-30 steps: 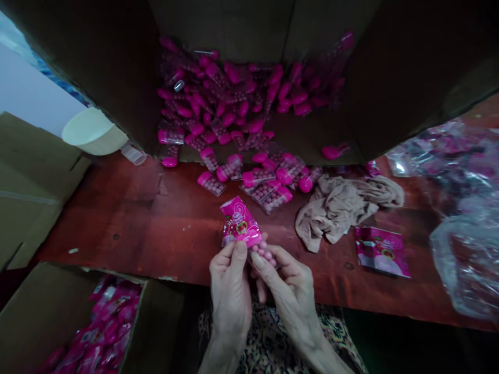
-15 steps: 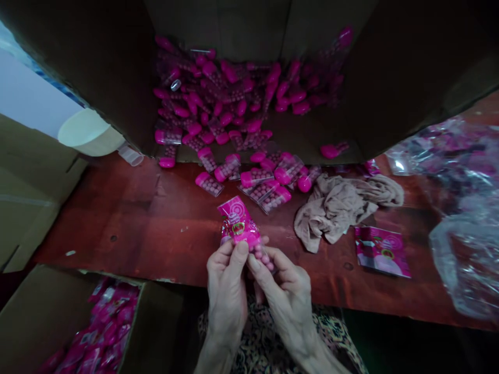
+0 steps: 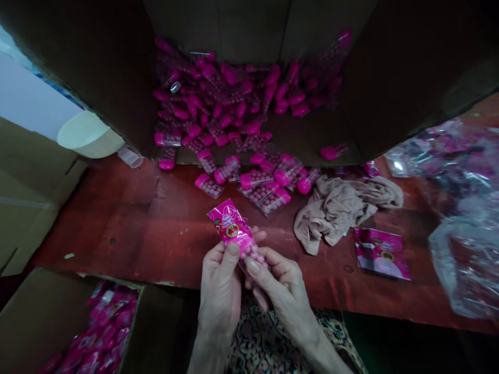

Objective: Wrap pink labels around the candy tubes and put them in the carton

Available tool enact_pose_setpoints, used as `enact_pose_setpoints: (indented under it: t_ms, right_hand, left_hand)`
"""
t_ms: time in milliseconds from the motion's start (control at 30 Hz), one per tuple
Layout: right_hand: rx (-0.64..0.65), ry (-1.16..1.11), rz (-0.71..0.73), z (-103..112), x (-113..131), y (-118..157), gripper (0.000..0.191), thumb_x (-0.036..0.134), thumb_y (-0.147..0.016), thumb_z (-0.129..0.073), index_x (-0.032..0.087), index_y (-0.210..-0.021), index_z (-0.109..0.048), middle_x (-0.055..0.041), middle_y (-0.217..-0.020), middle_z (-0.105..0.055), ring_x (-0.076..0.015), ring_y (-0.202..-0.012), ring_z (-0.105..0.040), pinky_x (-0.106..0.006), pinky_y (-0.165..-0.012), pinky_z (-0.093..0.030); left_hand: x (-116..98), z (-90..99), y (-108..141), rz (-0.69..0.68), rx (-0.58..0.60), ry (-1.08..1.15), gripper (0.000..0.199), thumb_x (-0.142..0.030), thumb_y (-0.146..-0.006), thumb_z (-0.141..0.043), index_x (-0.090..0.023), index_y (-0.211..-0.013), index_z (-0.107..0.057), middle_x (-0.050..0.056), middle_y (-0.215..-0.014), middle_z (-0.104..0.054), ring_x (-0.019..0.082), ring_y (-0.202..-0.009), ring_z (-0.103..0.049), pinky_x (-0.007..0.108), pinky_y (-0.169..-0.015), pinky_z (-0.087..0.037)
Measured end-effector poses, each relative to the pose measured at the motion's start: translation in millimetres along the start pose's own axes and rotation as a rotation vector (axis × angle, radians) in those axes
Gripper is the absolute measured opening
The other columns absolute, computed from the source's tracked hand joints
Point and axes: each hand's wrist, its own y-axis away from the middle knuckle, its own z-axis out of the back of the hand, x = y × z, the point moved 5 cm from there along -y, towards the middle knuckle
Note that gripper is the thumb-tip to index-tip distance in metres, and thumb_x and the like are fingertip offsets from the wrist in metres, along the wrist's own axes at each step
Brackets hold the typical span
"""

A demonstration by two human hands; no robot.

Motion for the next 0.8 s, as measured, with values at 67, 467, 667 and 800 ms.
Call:
enact_pose_setpoints:
  t_ms: [67,467,667,800]
  right_hand:
    - [-0.056,0.077,0.038,0,1,4,0.024,0.038,-0.084,-0.055,0.016,-0.077,-0.056,0.0065,-0.054,-0.044,-0.0013,-0.037,-0.032,-0.014,-0.034,-0.025]
    - [-0.18,0.37,0.286,5,8,9,0.01,0.027,-0.085,-0.056,0.019,-0.09,-0.059,0.003,-0.067,-0.056,-0.0054,-0.053,-0.049,-0.015,-0.052,-0.04]
    - [0.068,-0.109,-0.076,-8,-7,2,0.024,0.04,-0.085,-0.054,0.017,-0.077,-0.053,0.0076,-0.054,-0.041,-0.0006,-0.036,-0.025,-0.013,-0.033,-0.019]
    - [0.012,-0.082,-0.03,-9,-6,3,0.021,0.038,-0.085,-0.055,0.017,-0.081,-0.055,0.0075,-0.054,-0.043,-0.0008,-0.037,-0.027,-0.013,-0.033,-0.021]
  left_hand:
    - [2,-2.0,3,0.021,-0.02,-0.016,0.026,-0.034,-0.074,-0.064,-0.012,-0.086,-0.07,0.012,-0.092,-0.072,0.018,-0.086,-0.065,0.024,-0.071,-0.051]
    - [11,-0.9,7,0.092,0.035,0.081,0.03,-0.038,-0.077,-0.06,-0.013,-0.09,-0.07,0.013,-0.09,-0.072,0.024,-0.091,-0.064,0.037,-0.084,-0.048]
    - [-3,7.1,2,-0.047,0.023,0.074,0.036,-0.044,-0.076,-0.06,-0.013,-0.089,-0.071,0.014,-0.092,-0.071,0.026,-0.096,-0.063,0.038,-0.085,-0.048]
    - [4,5.0,8,-0.03,-0.064,0.055,0.039,-0.047,-0.078,-0.055,-0.013,-0.088,-0.072,0.014,-0.089,-0.072,0.025,-0.095,-0.063,0.038,-0.085,-0.047]
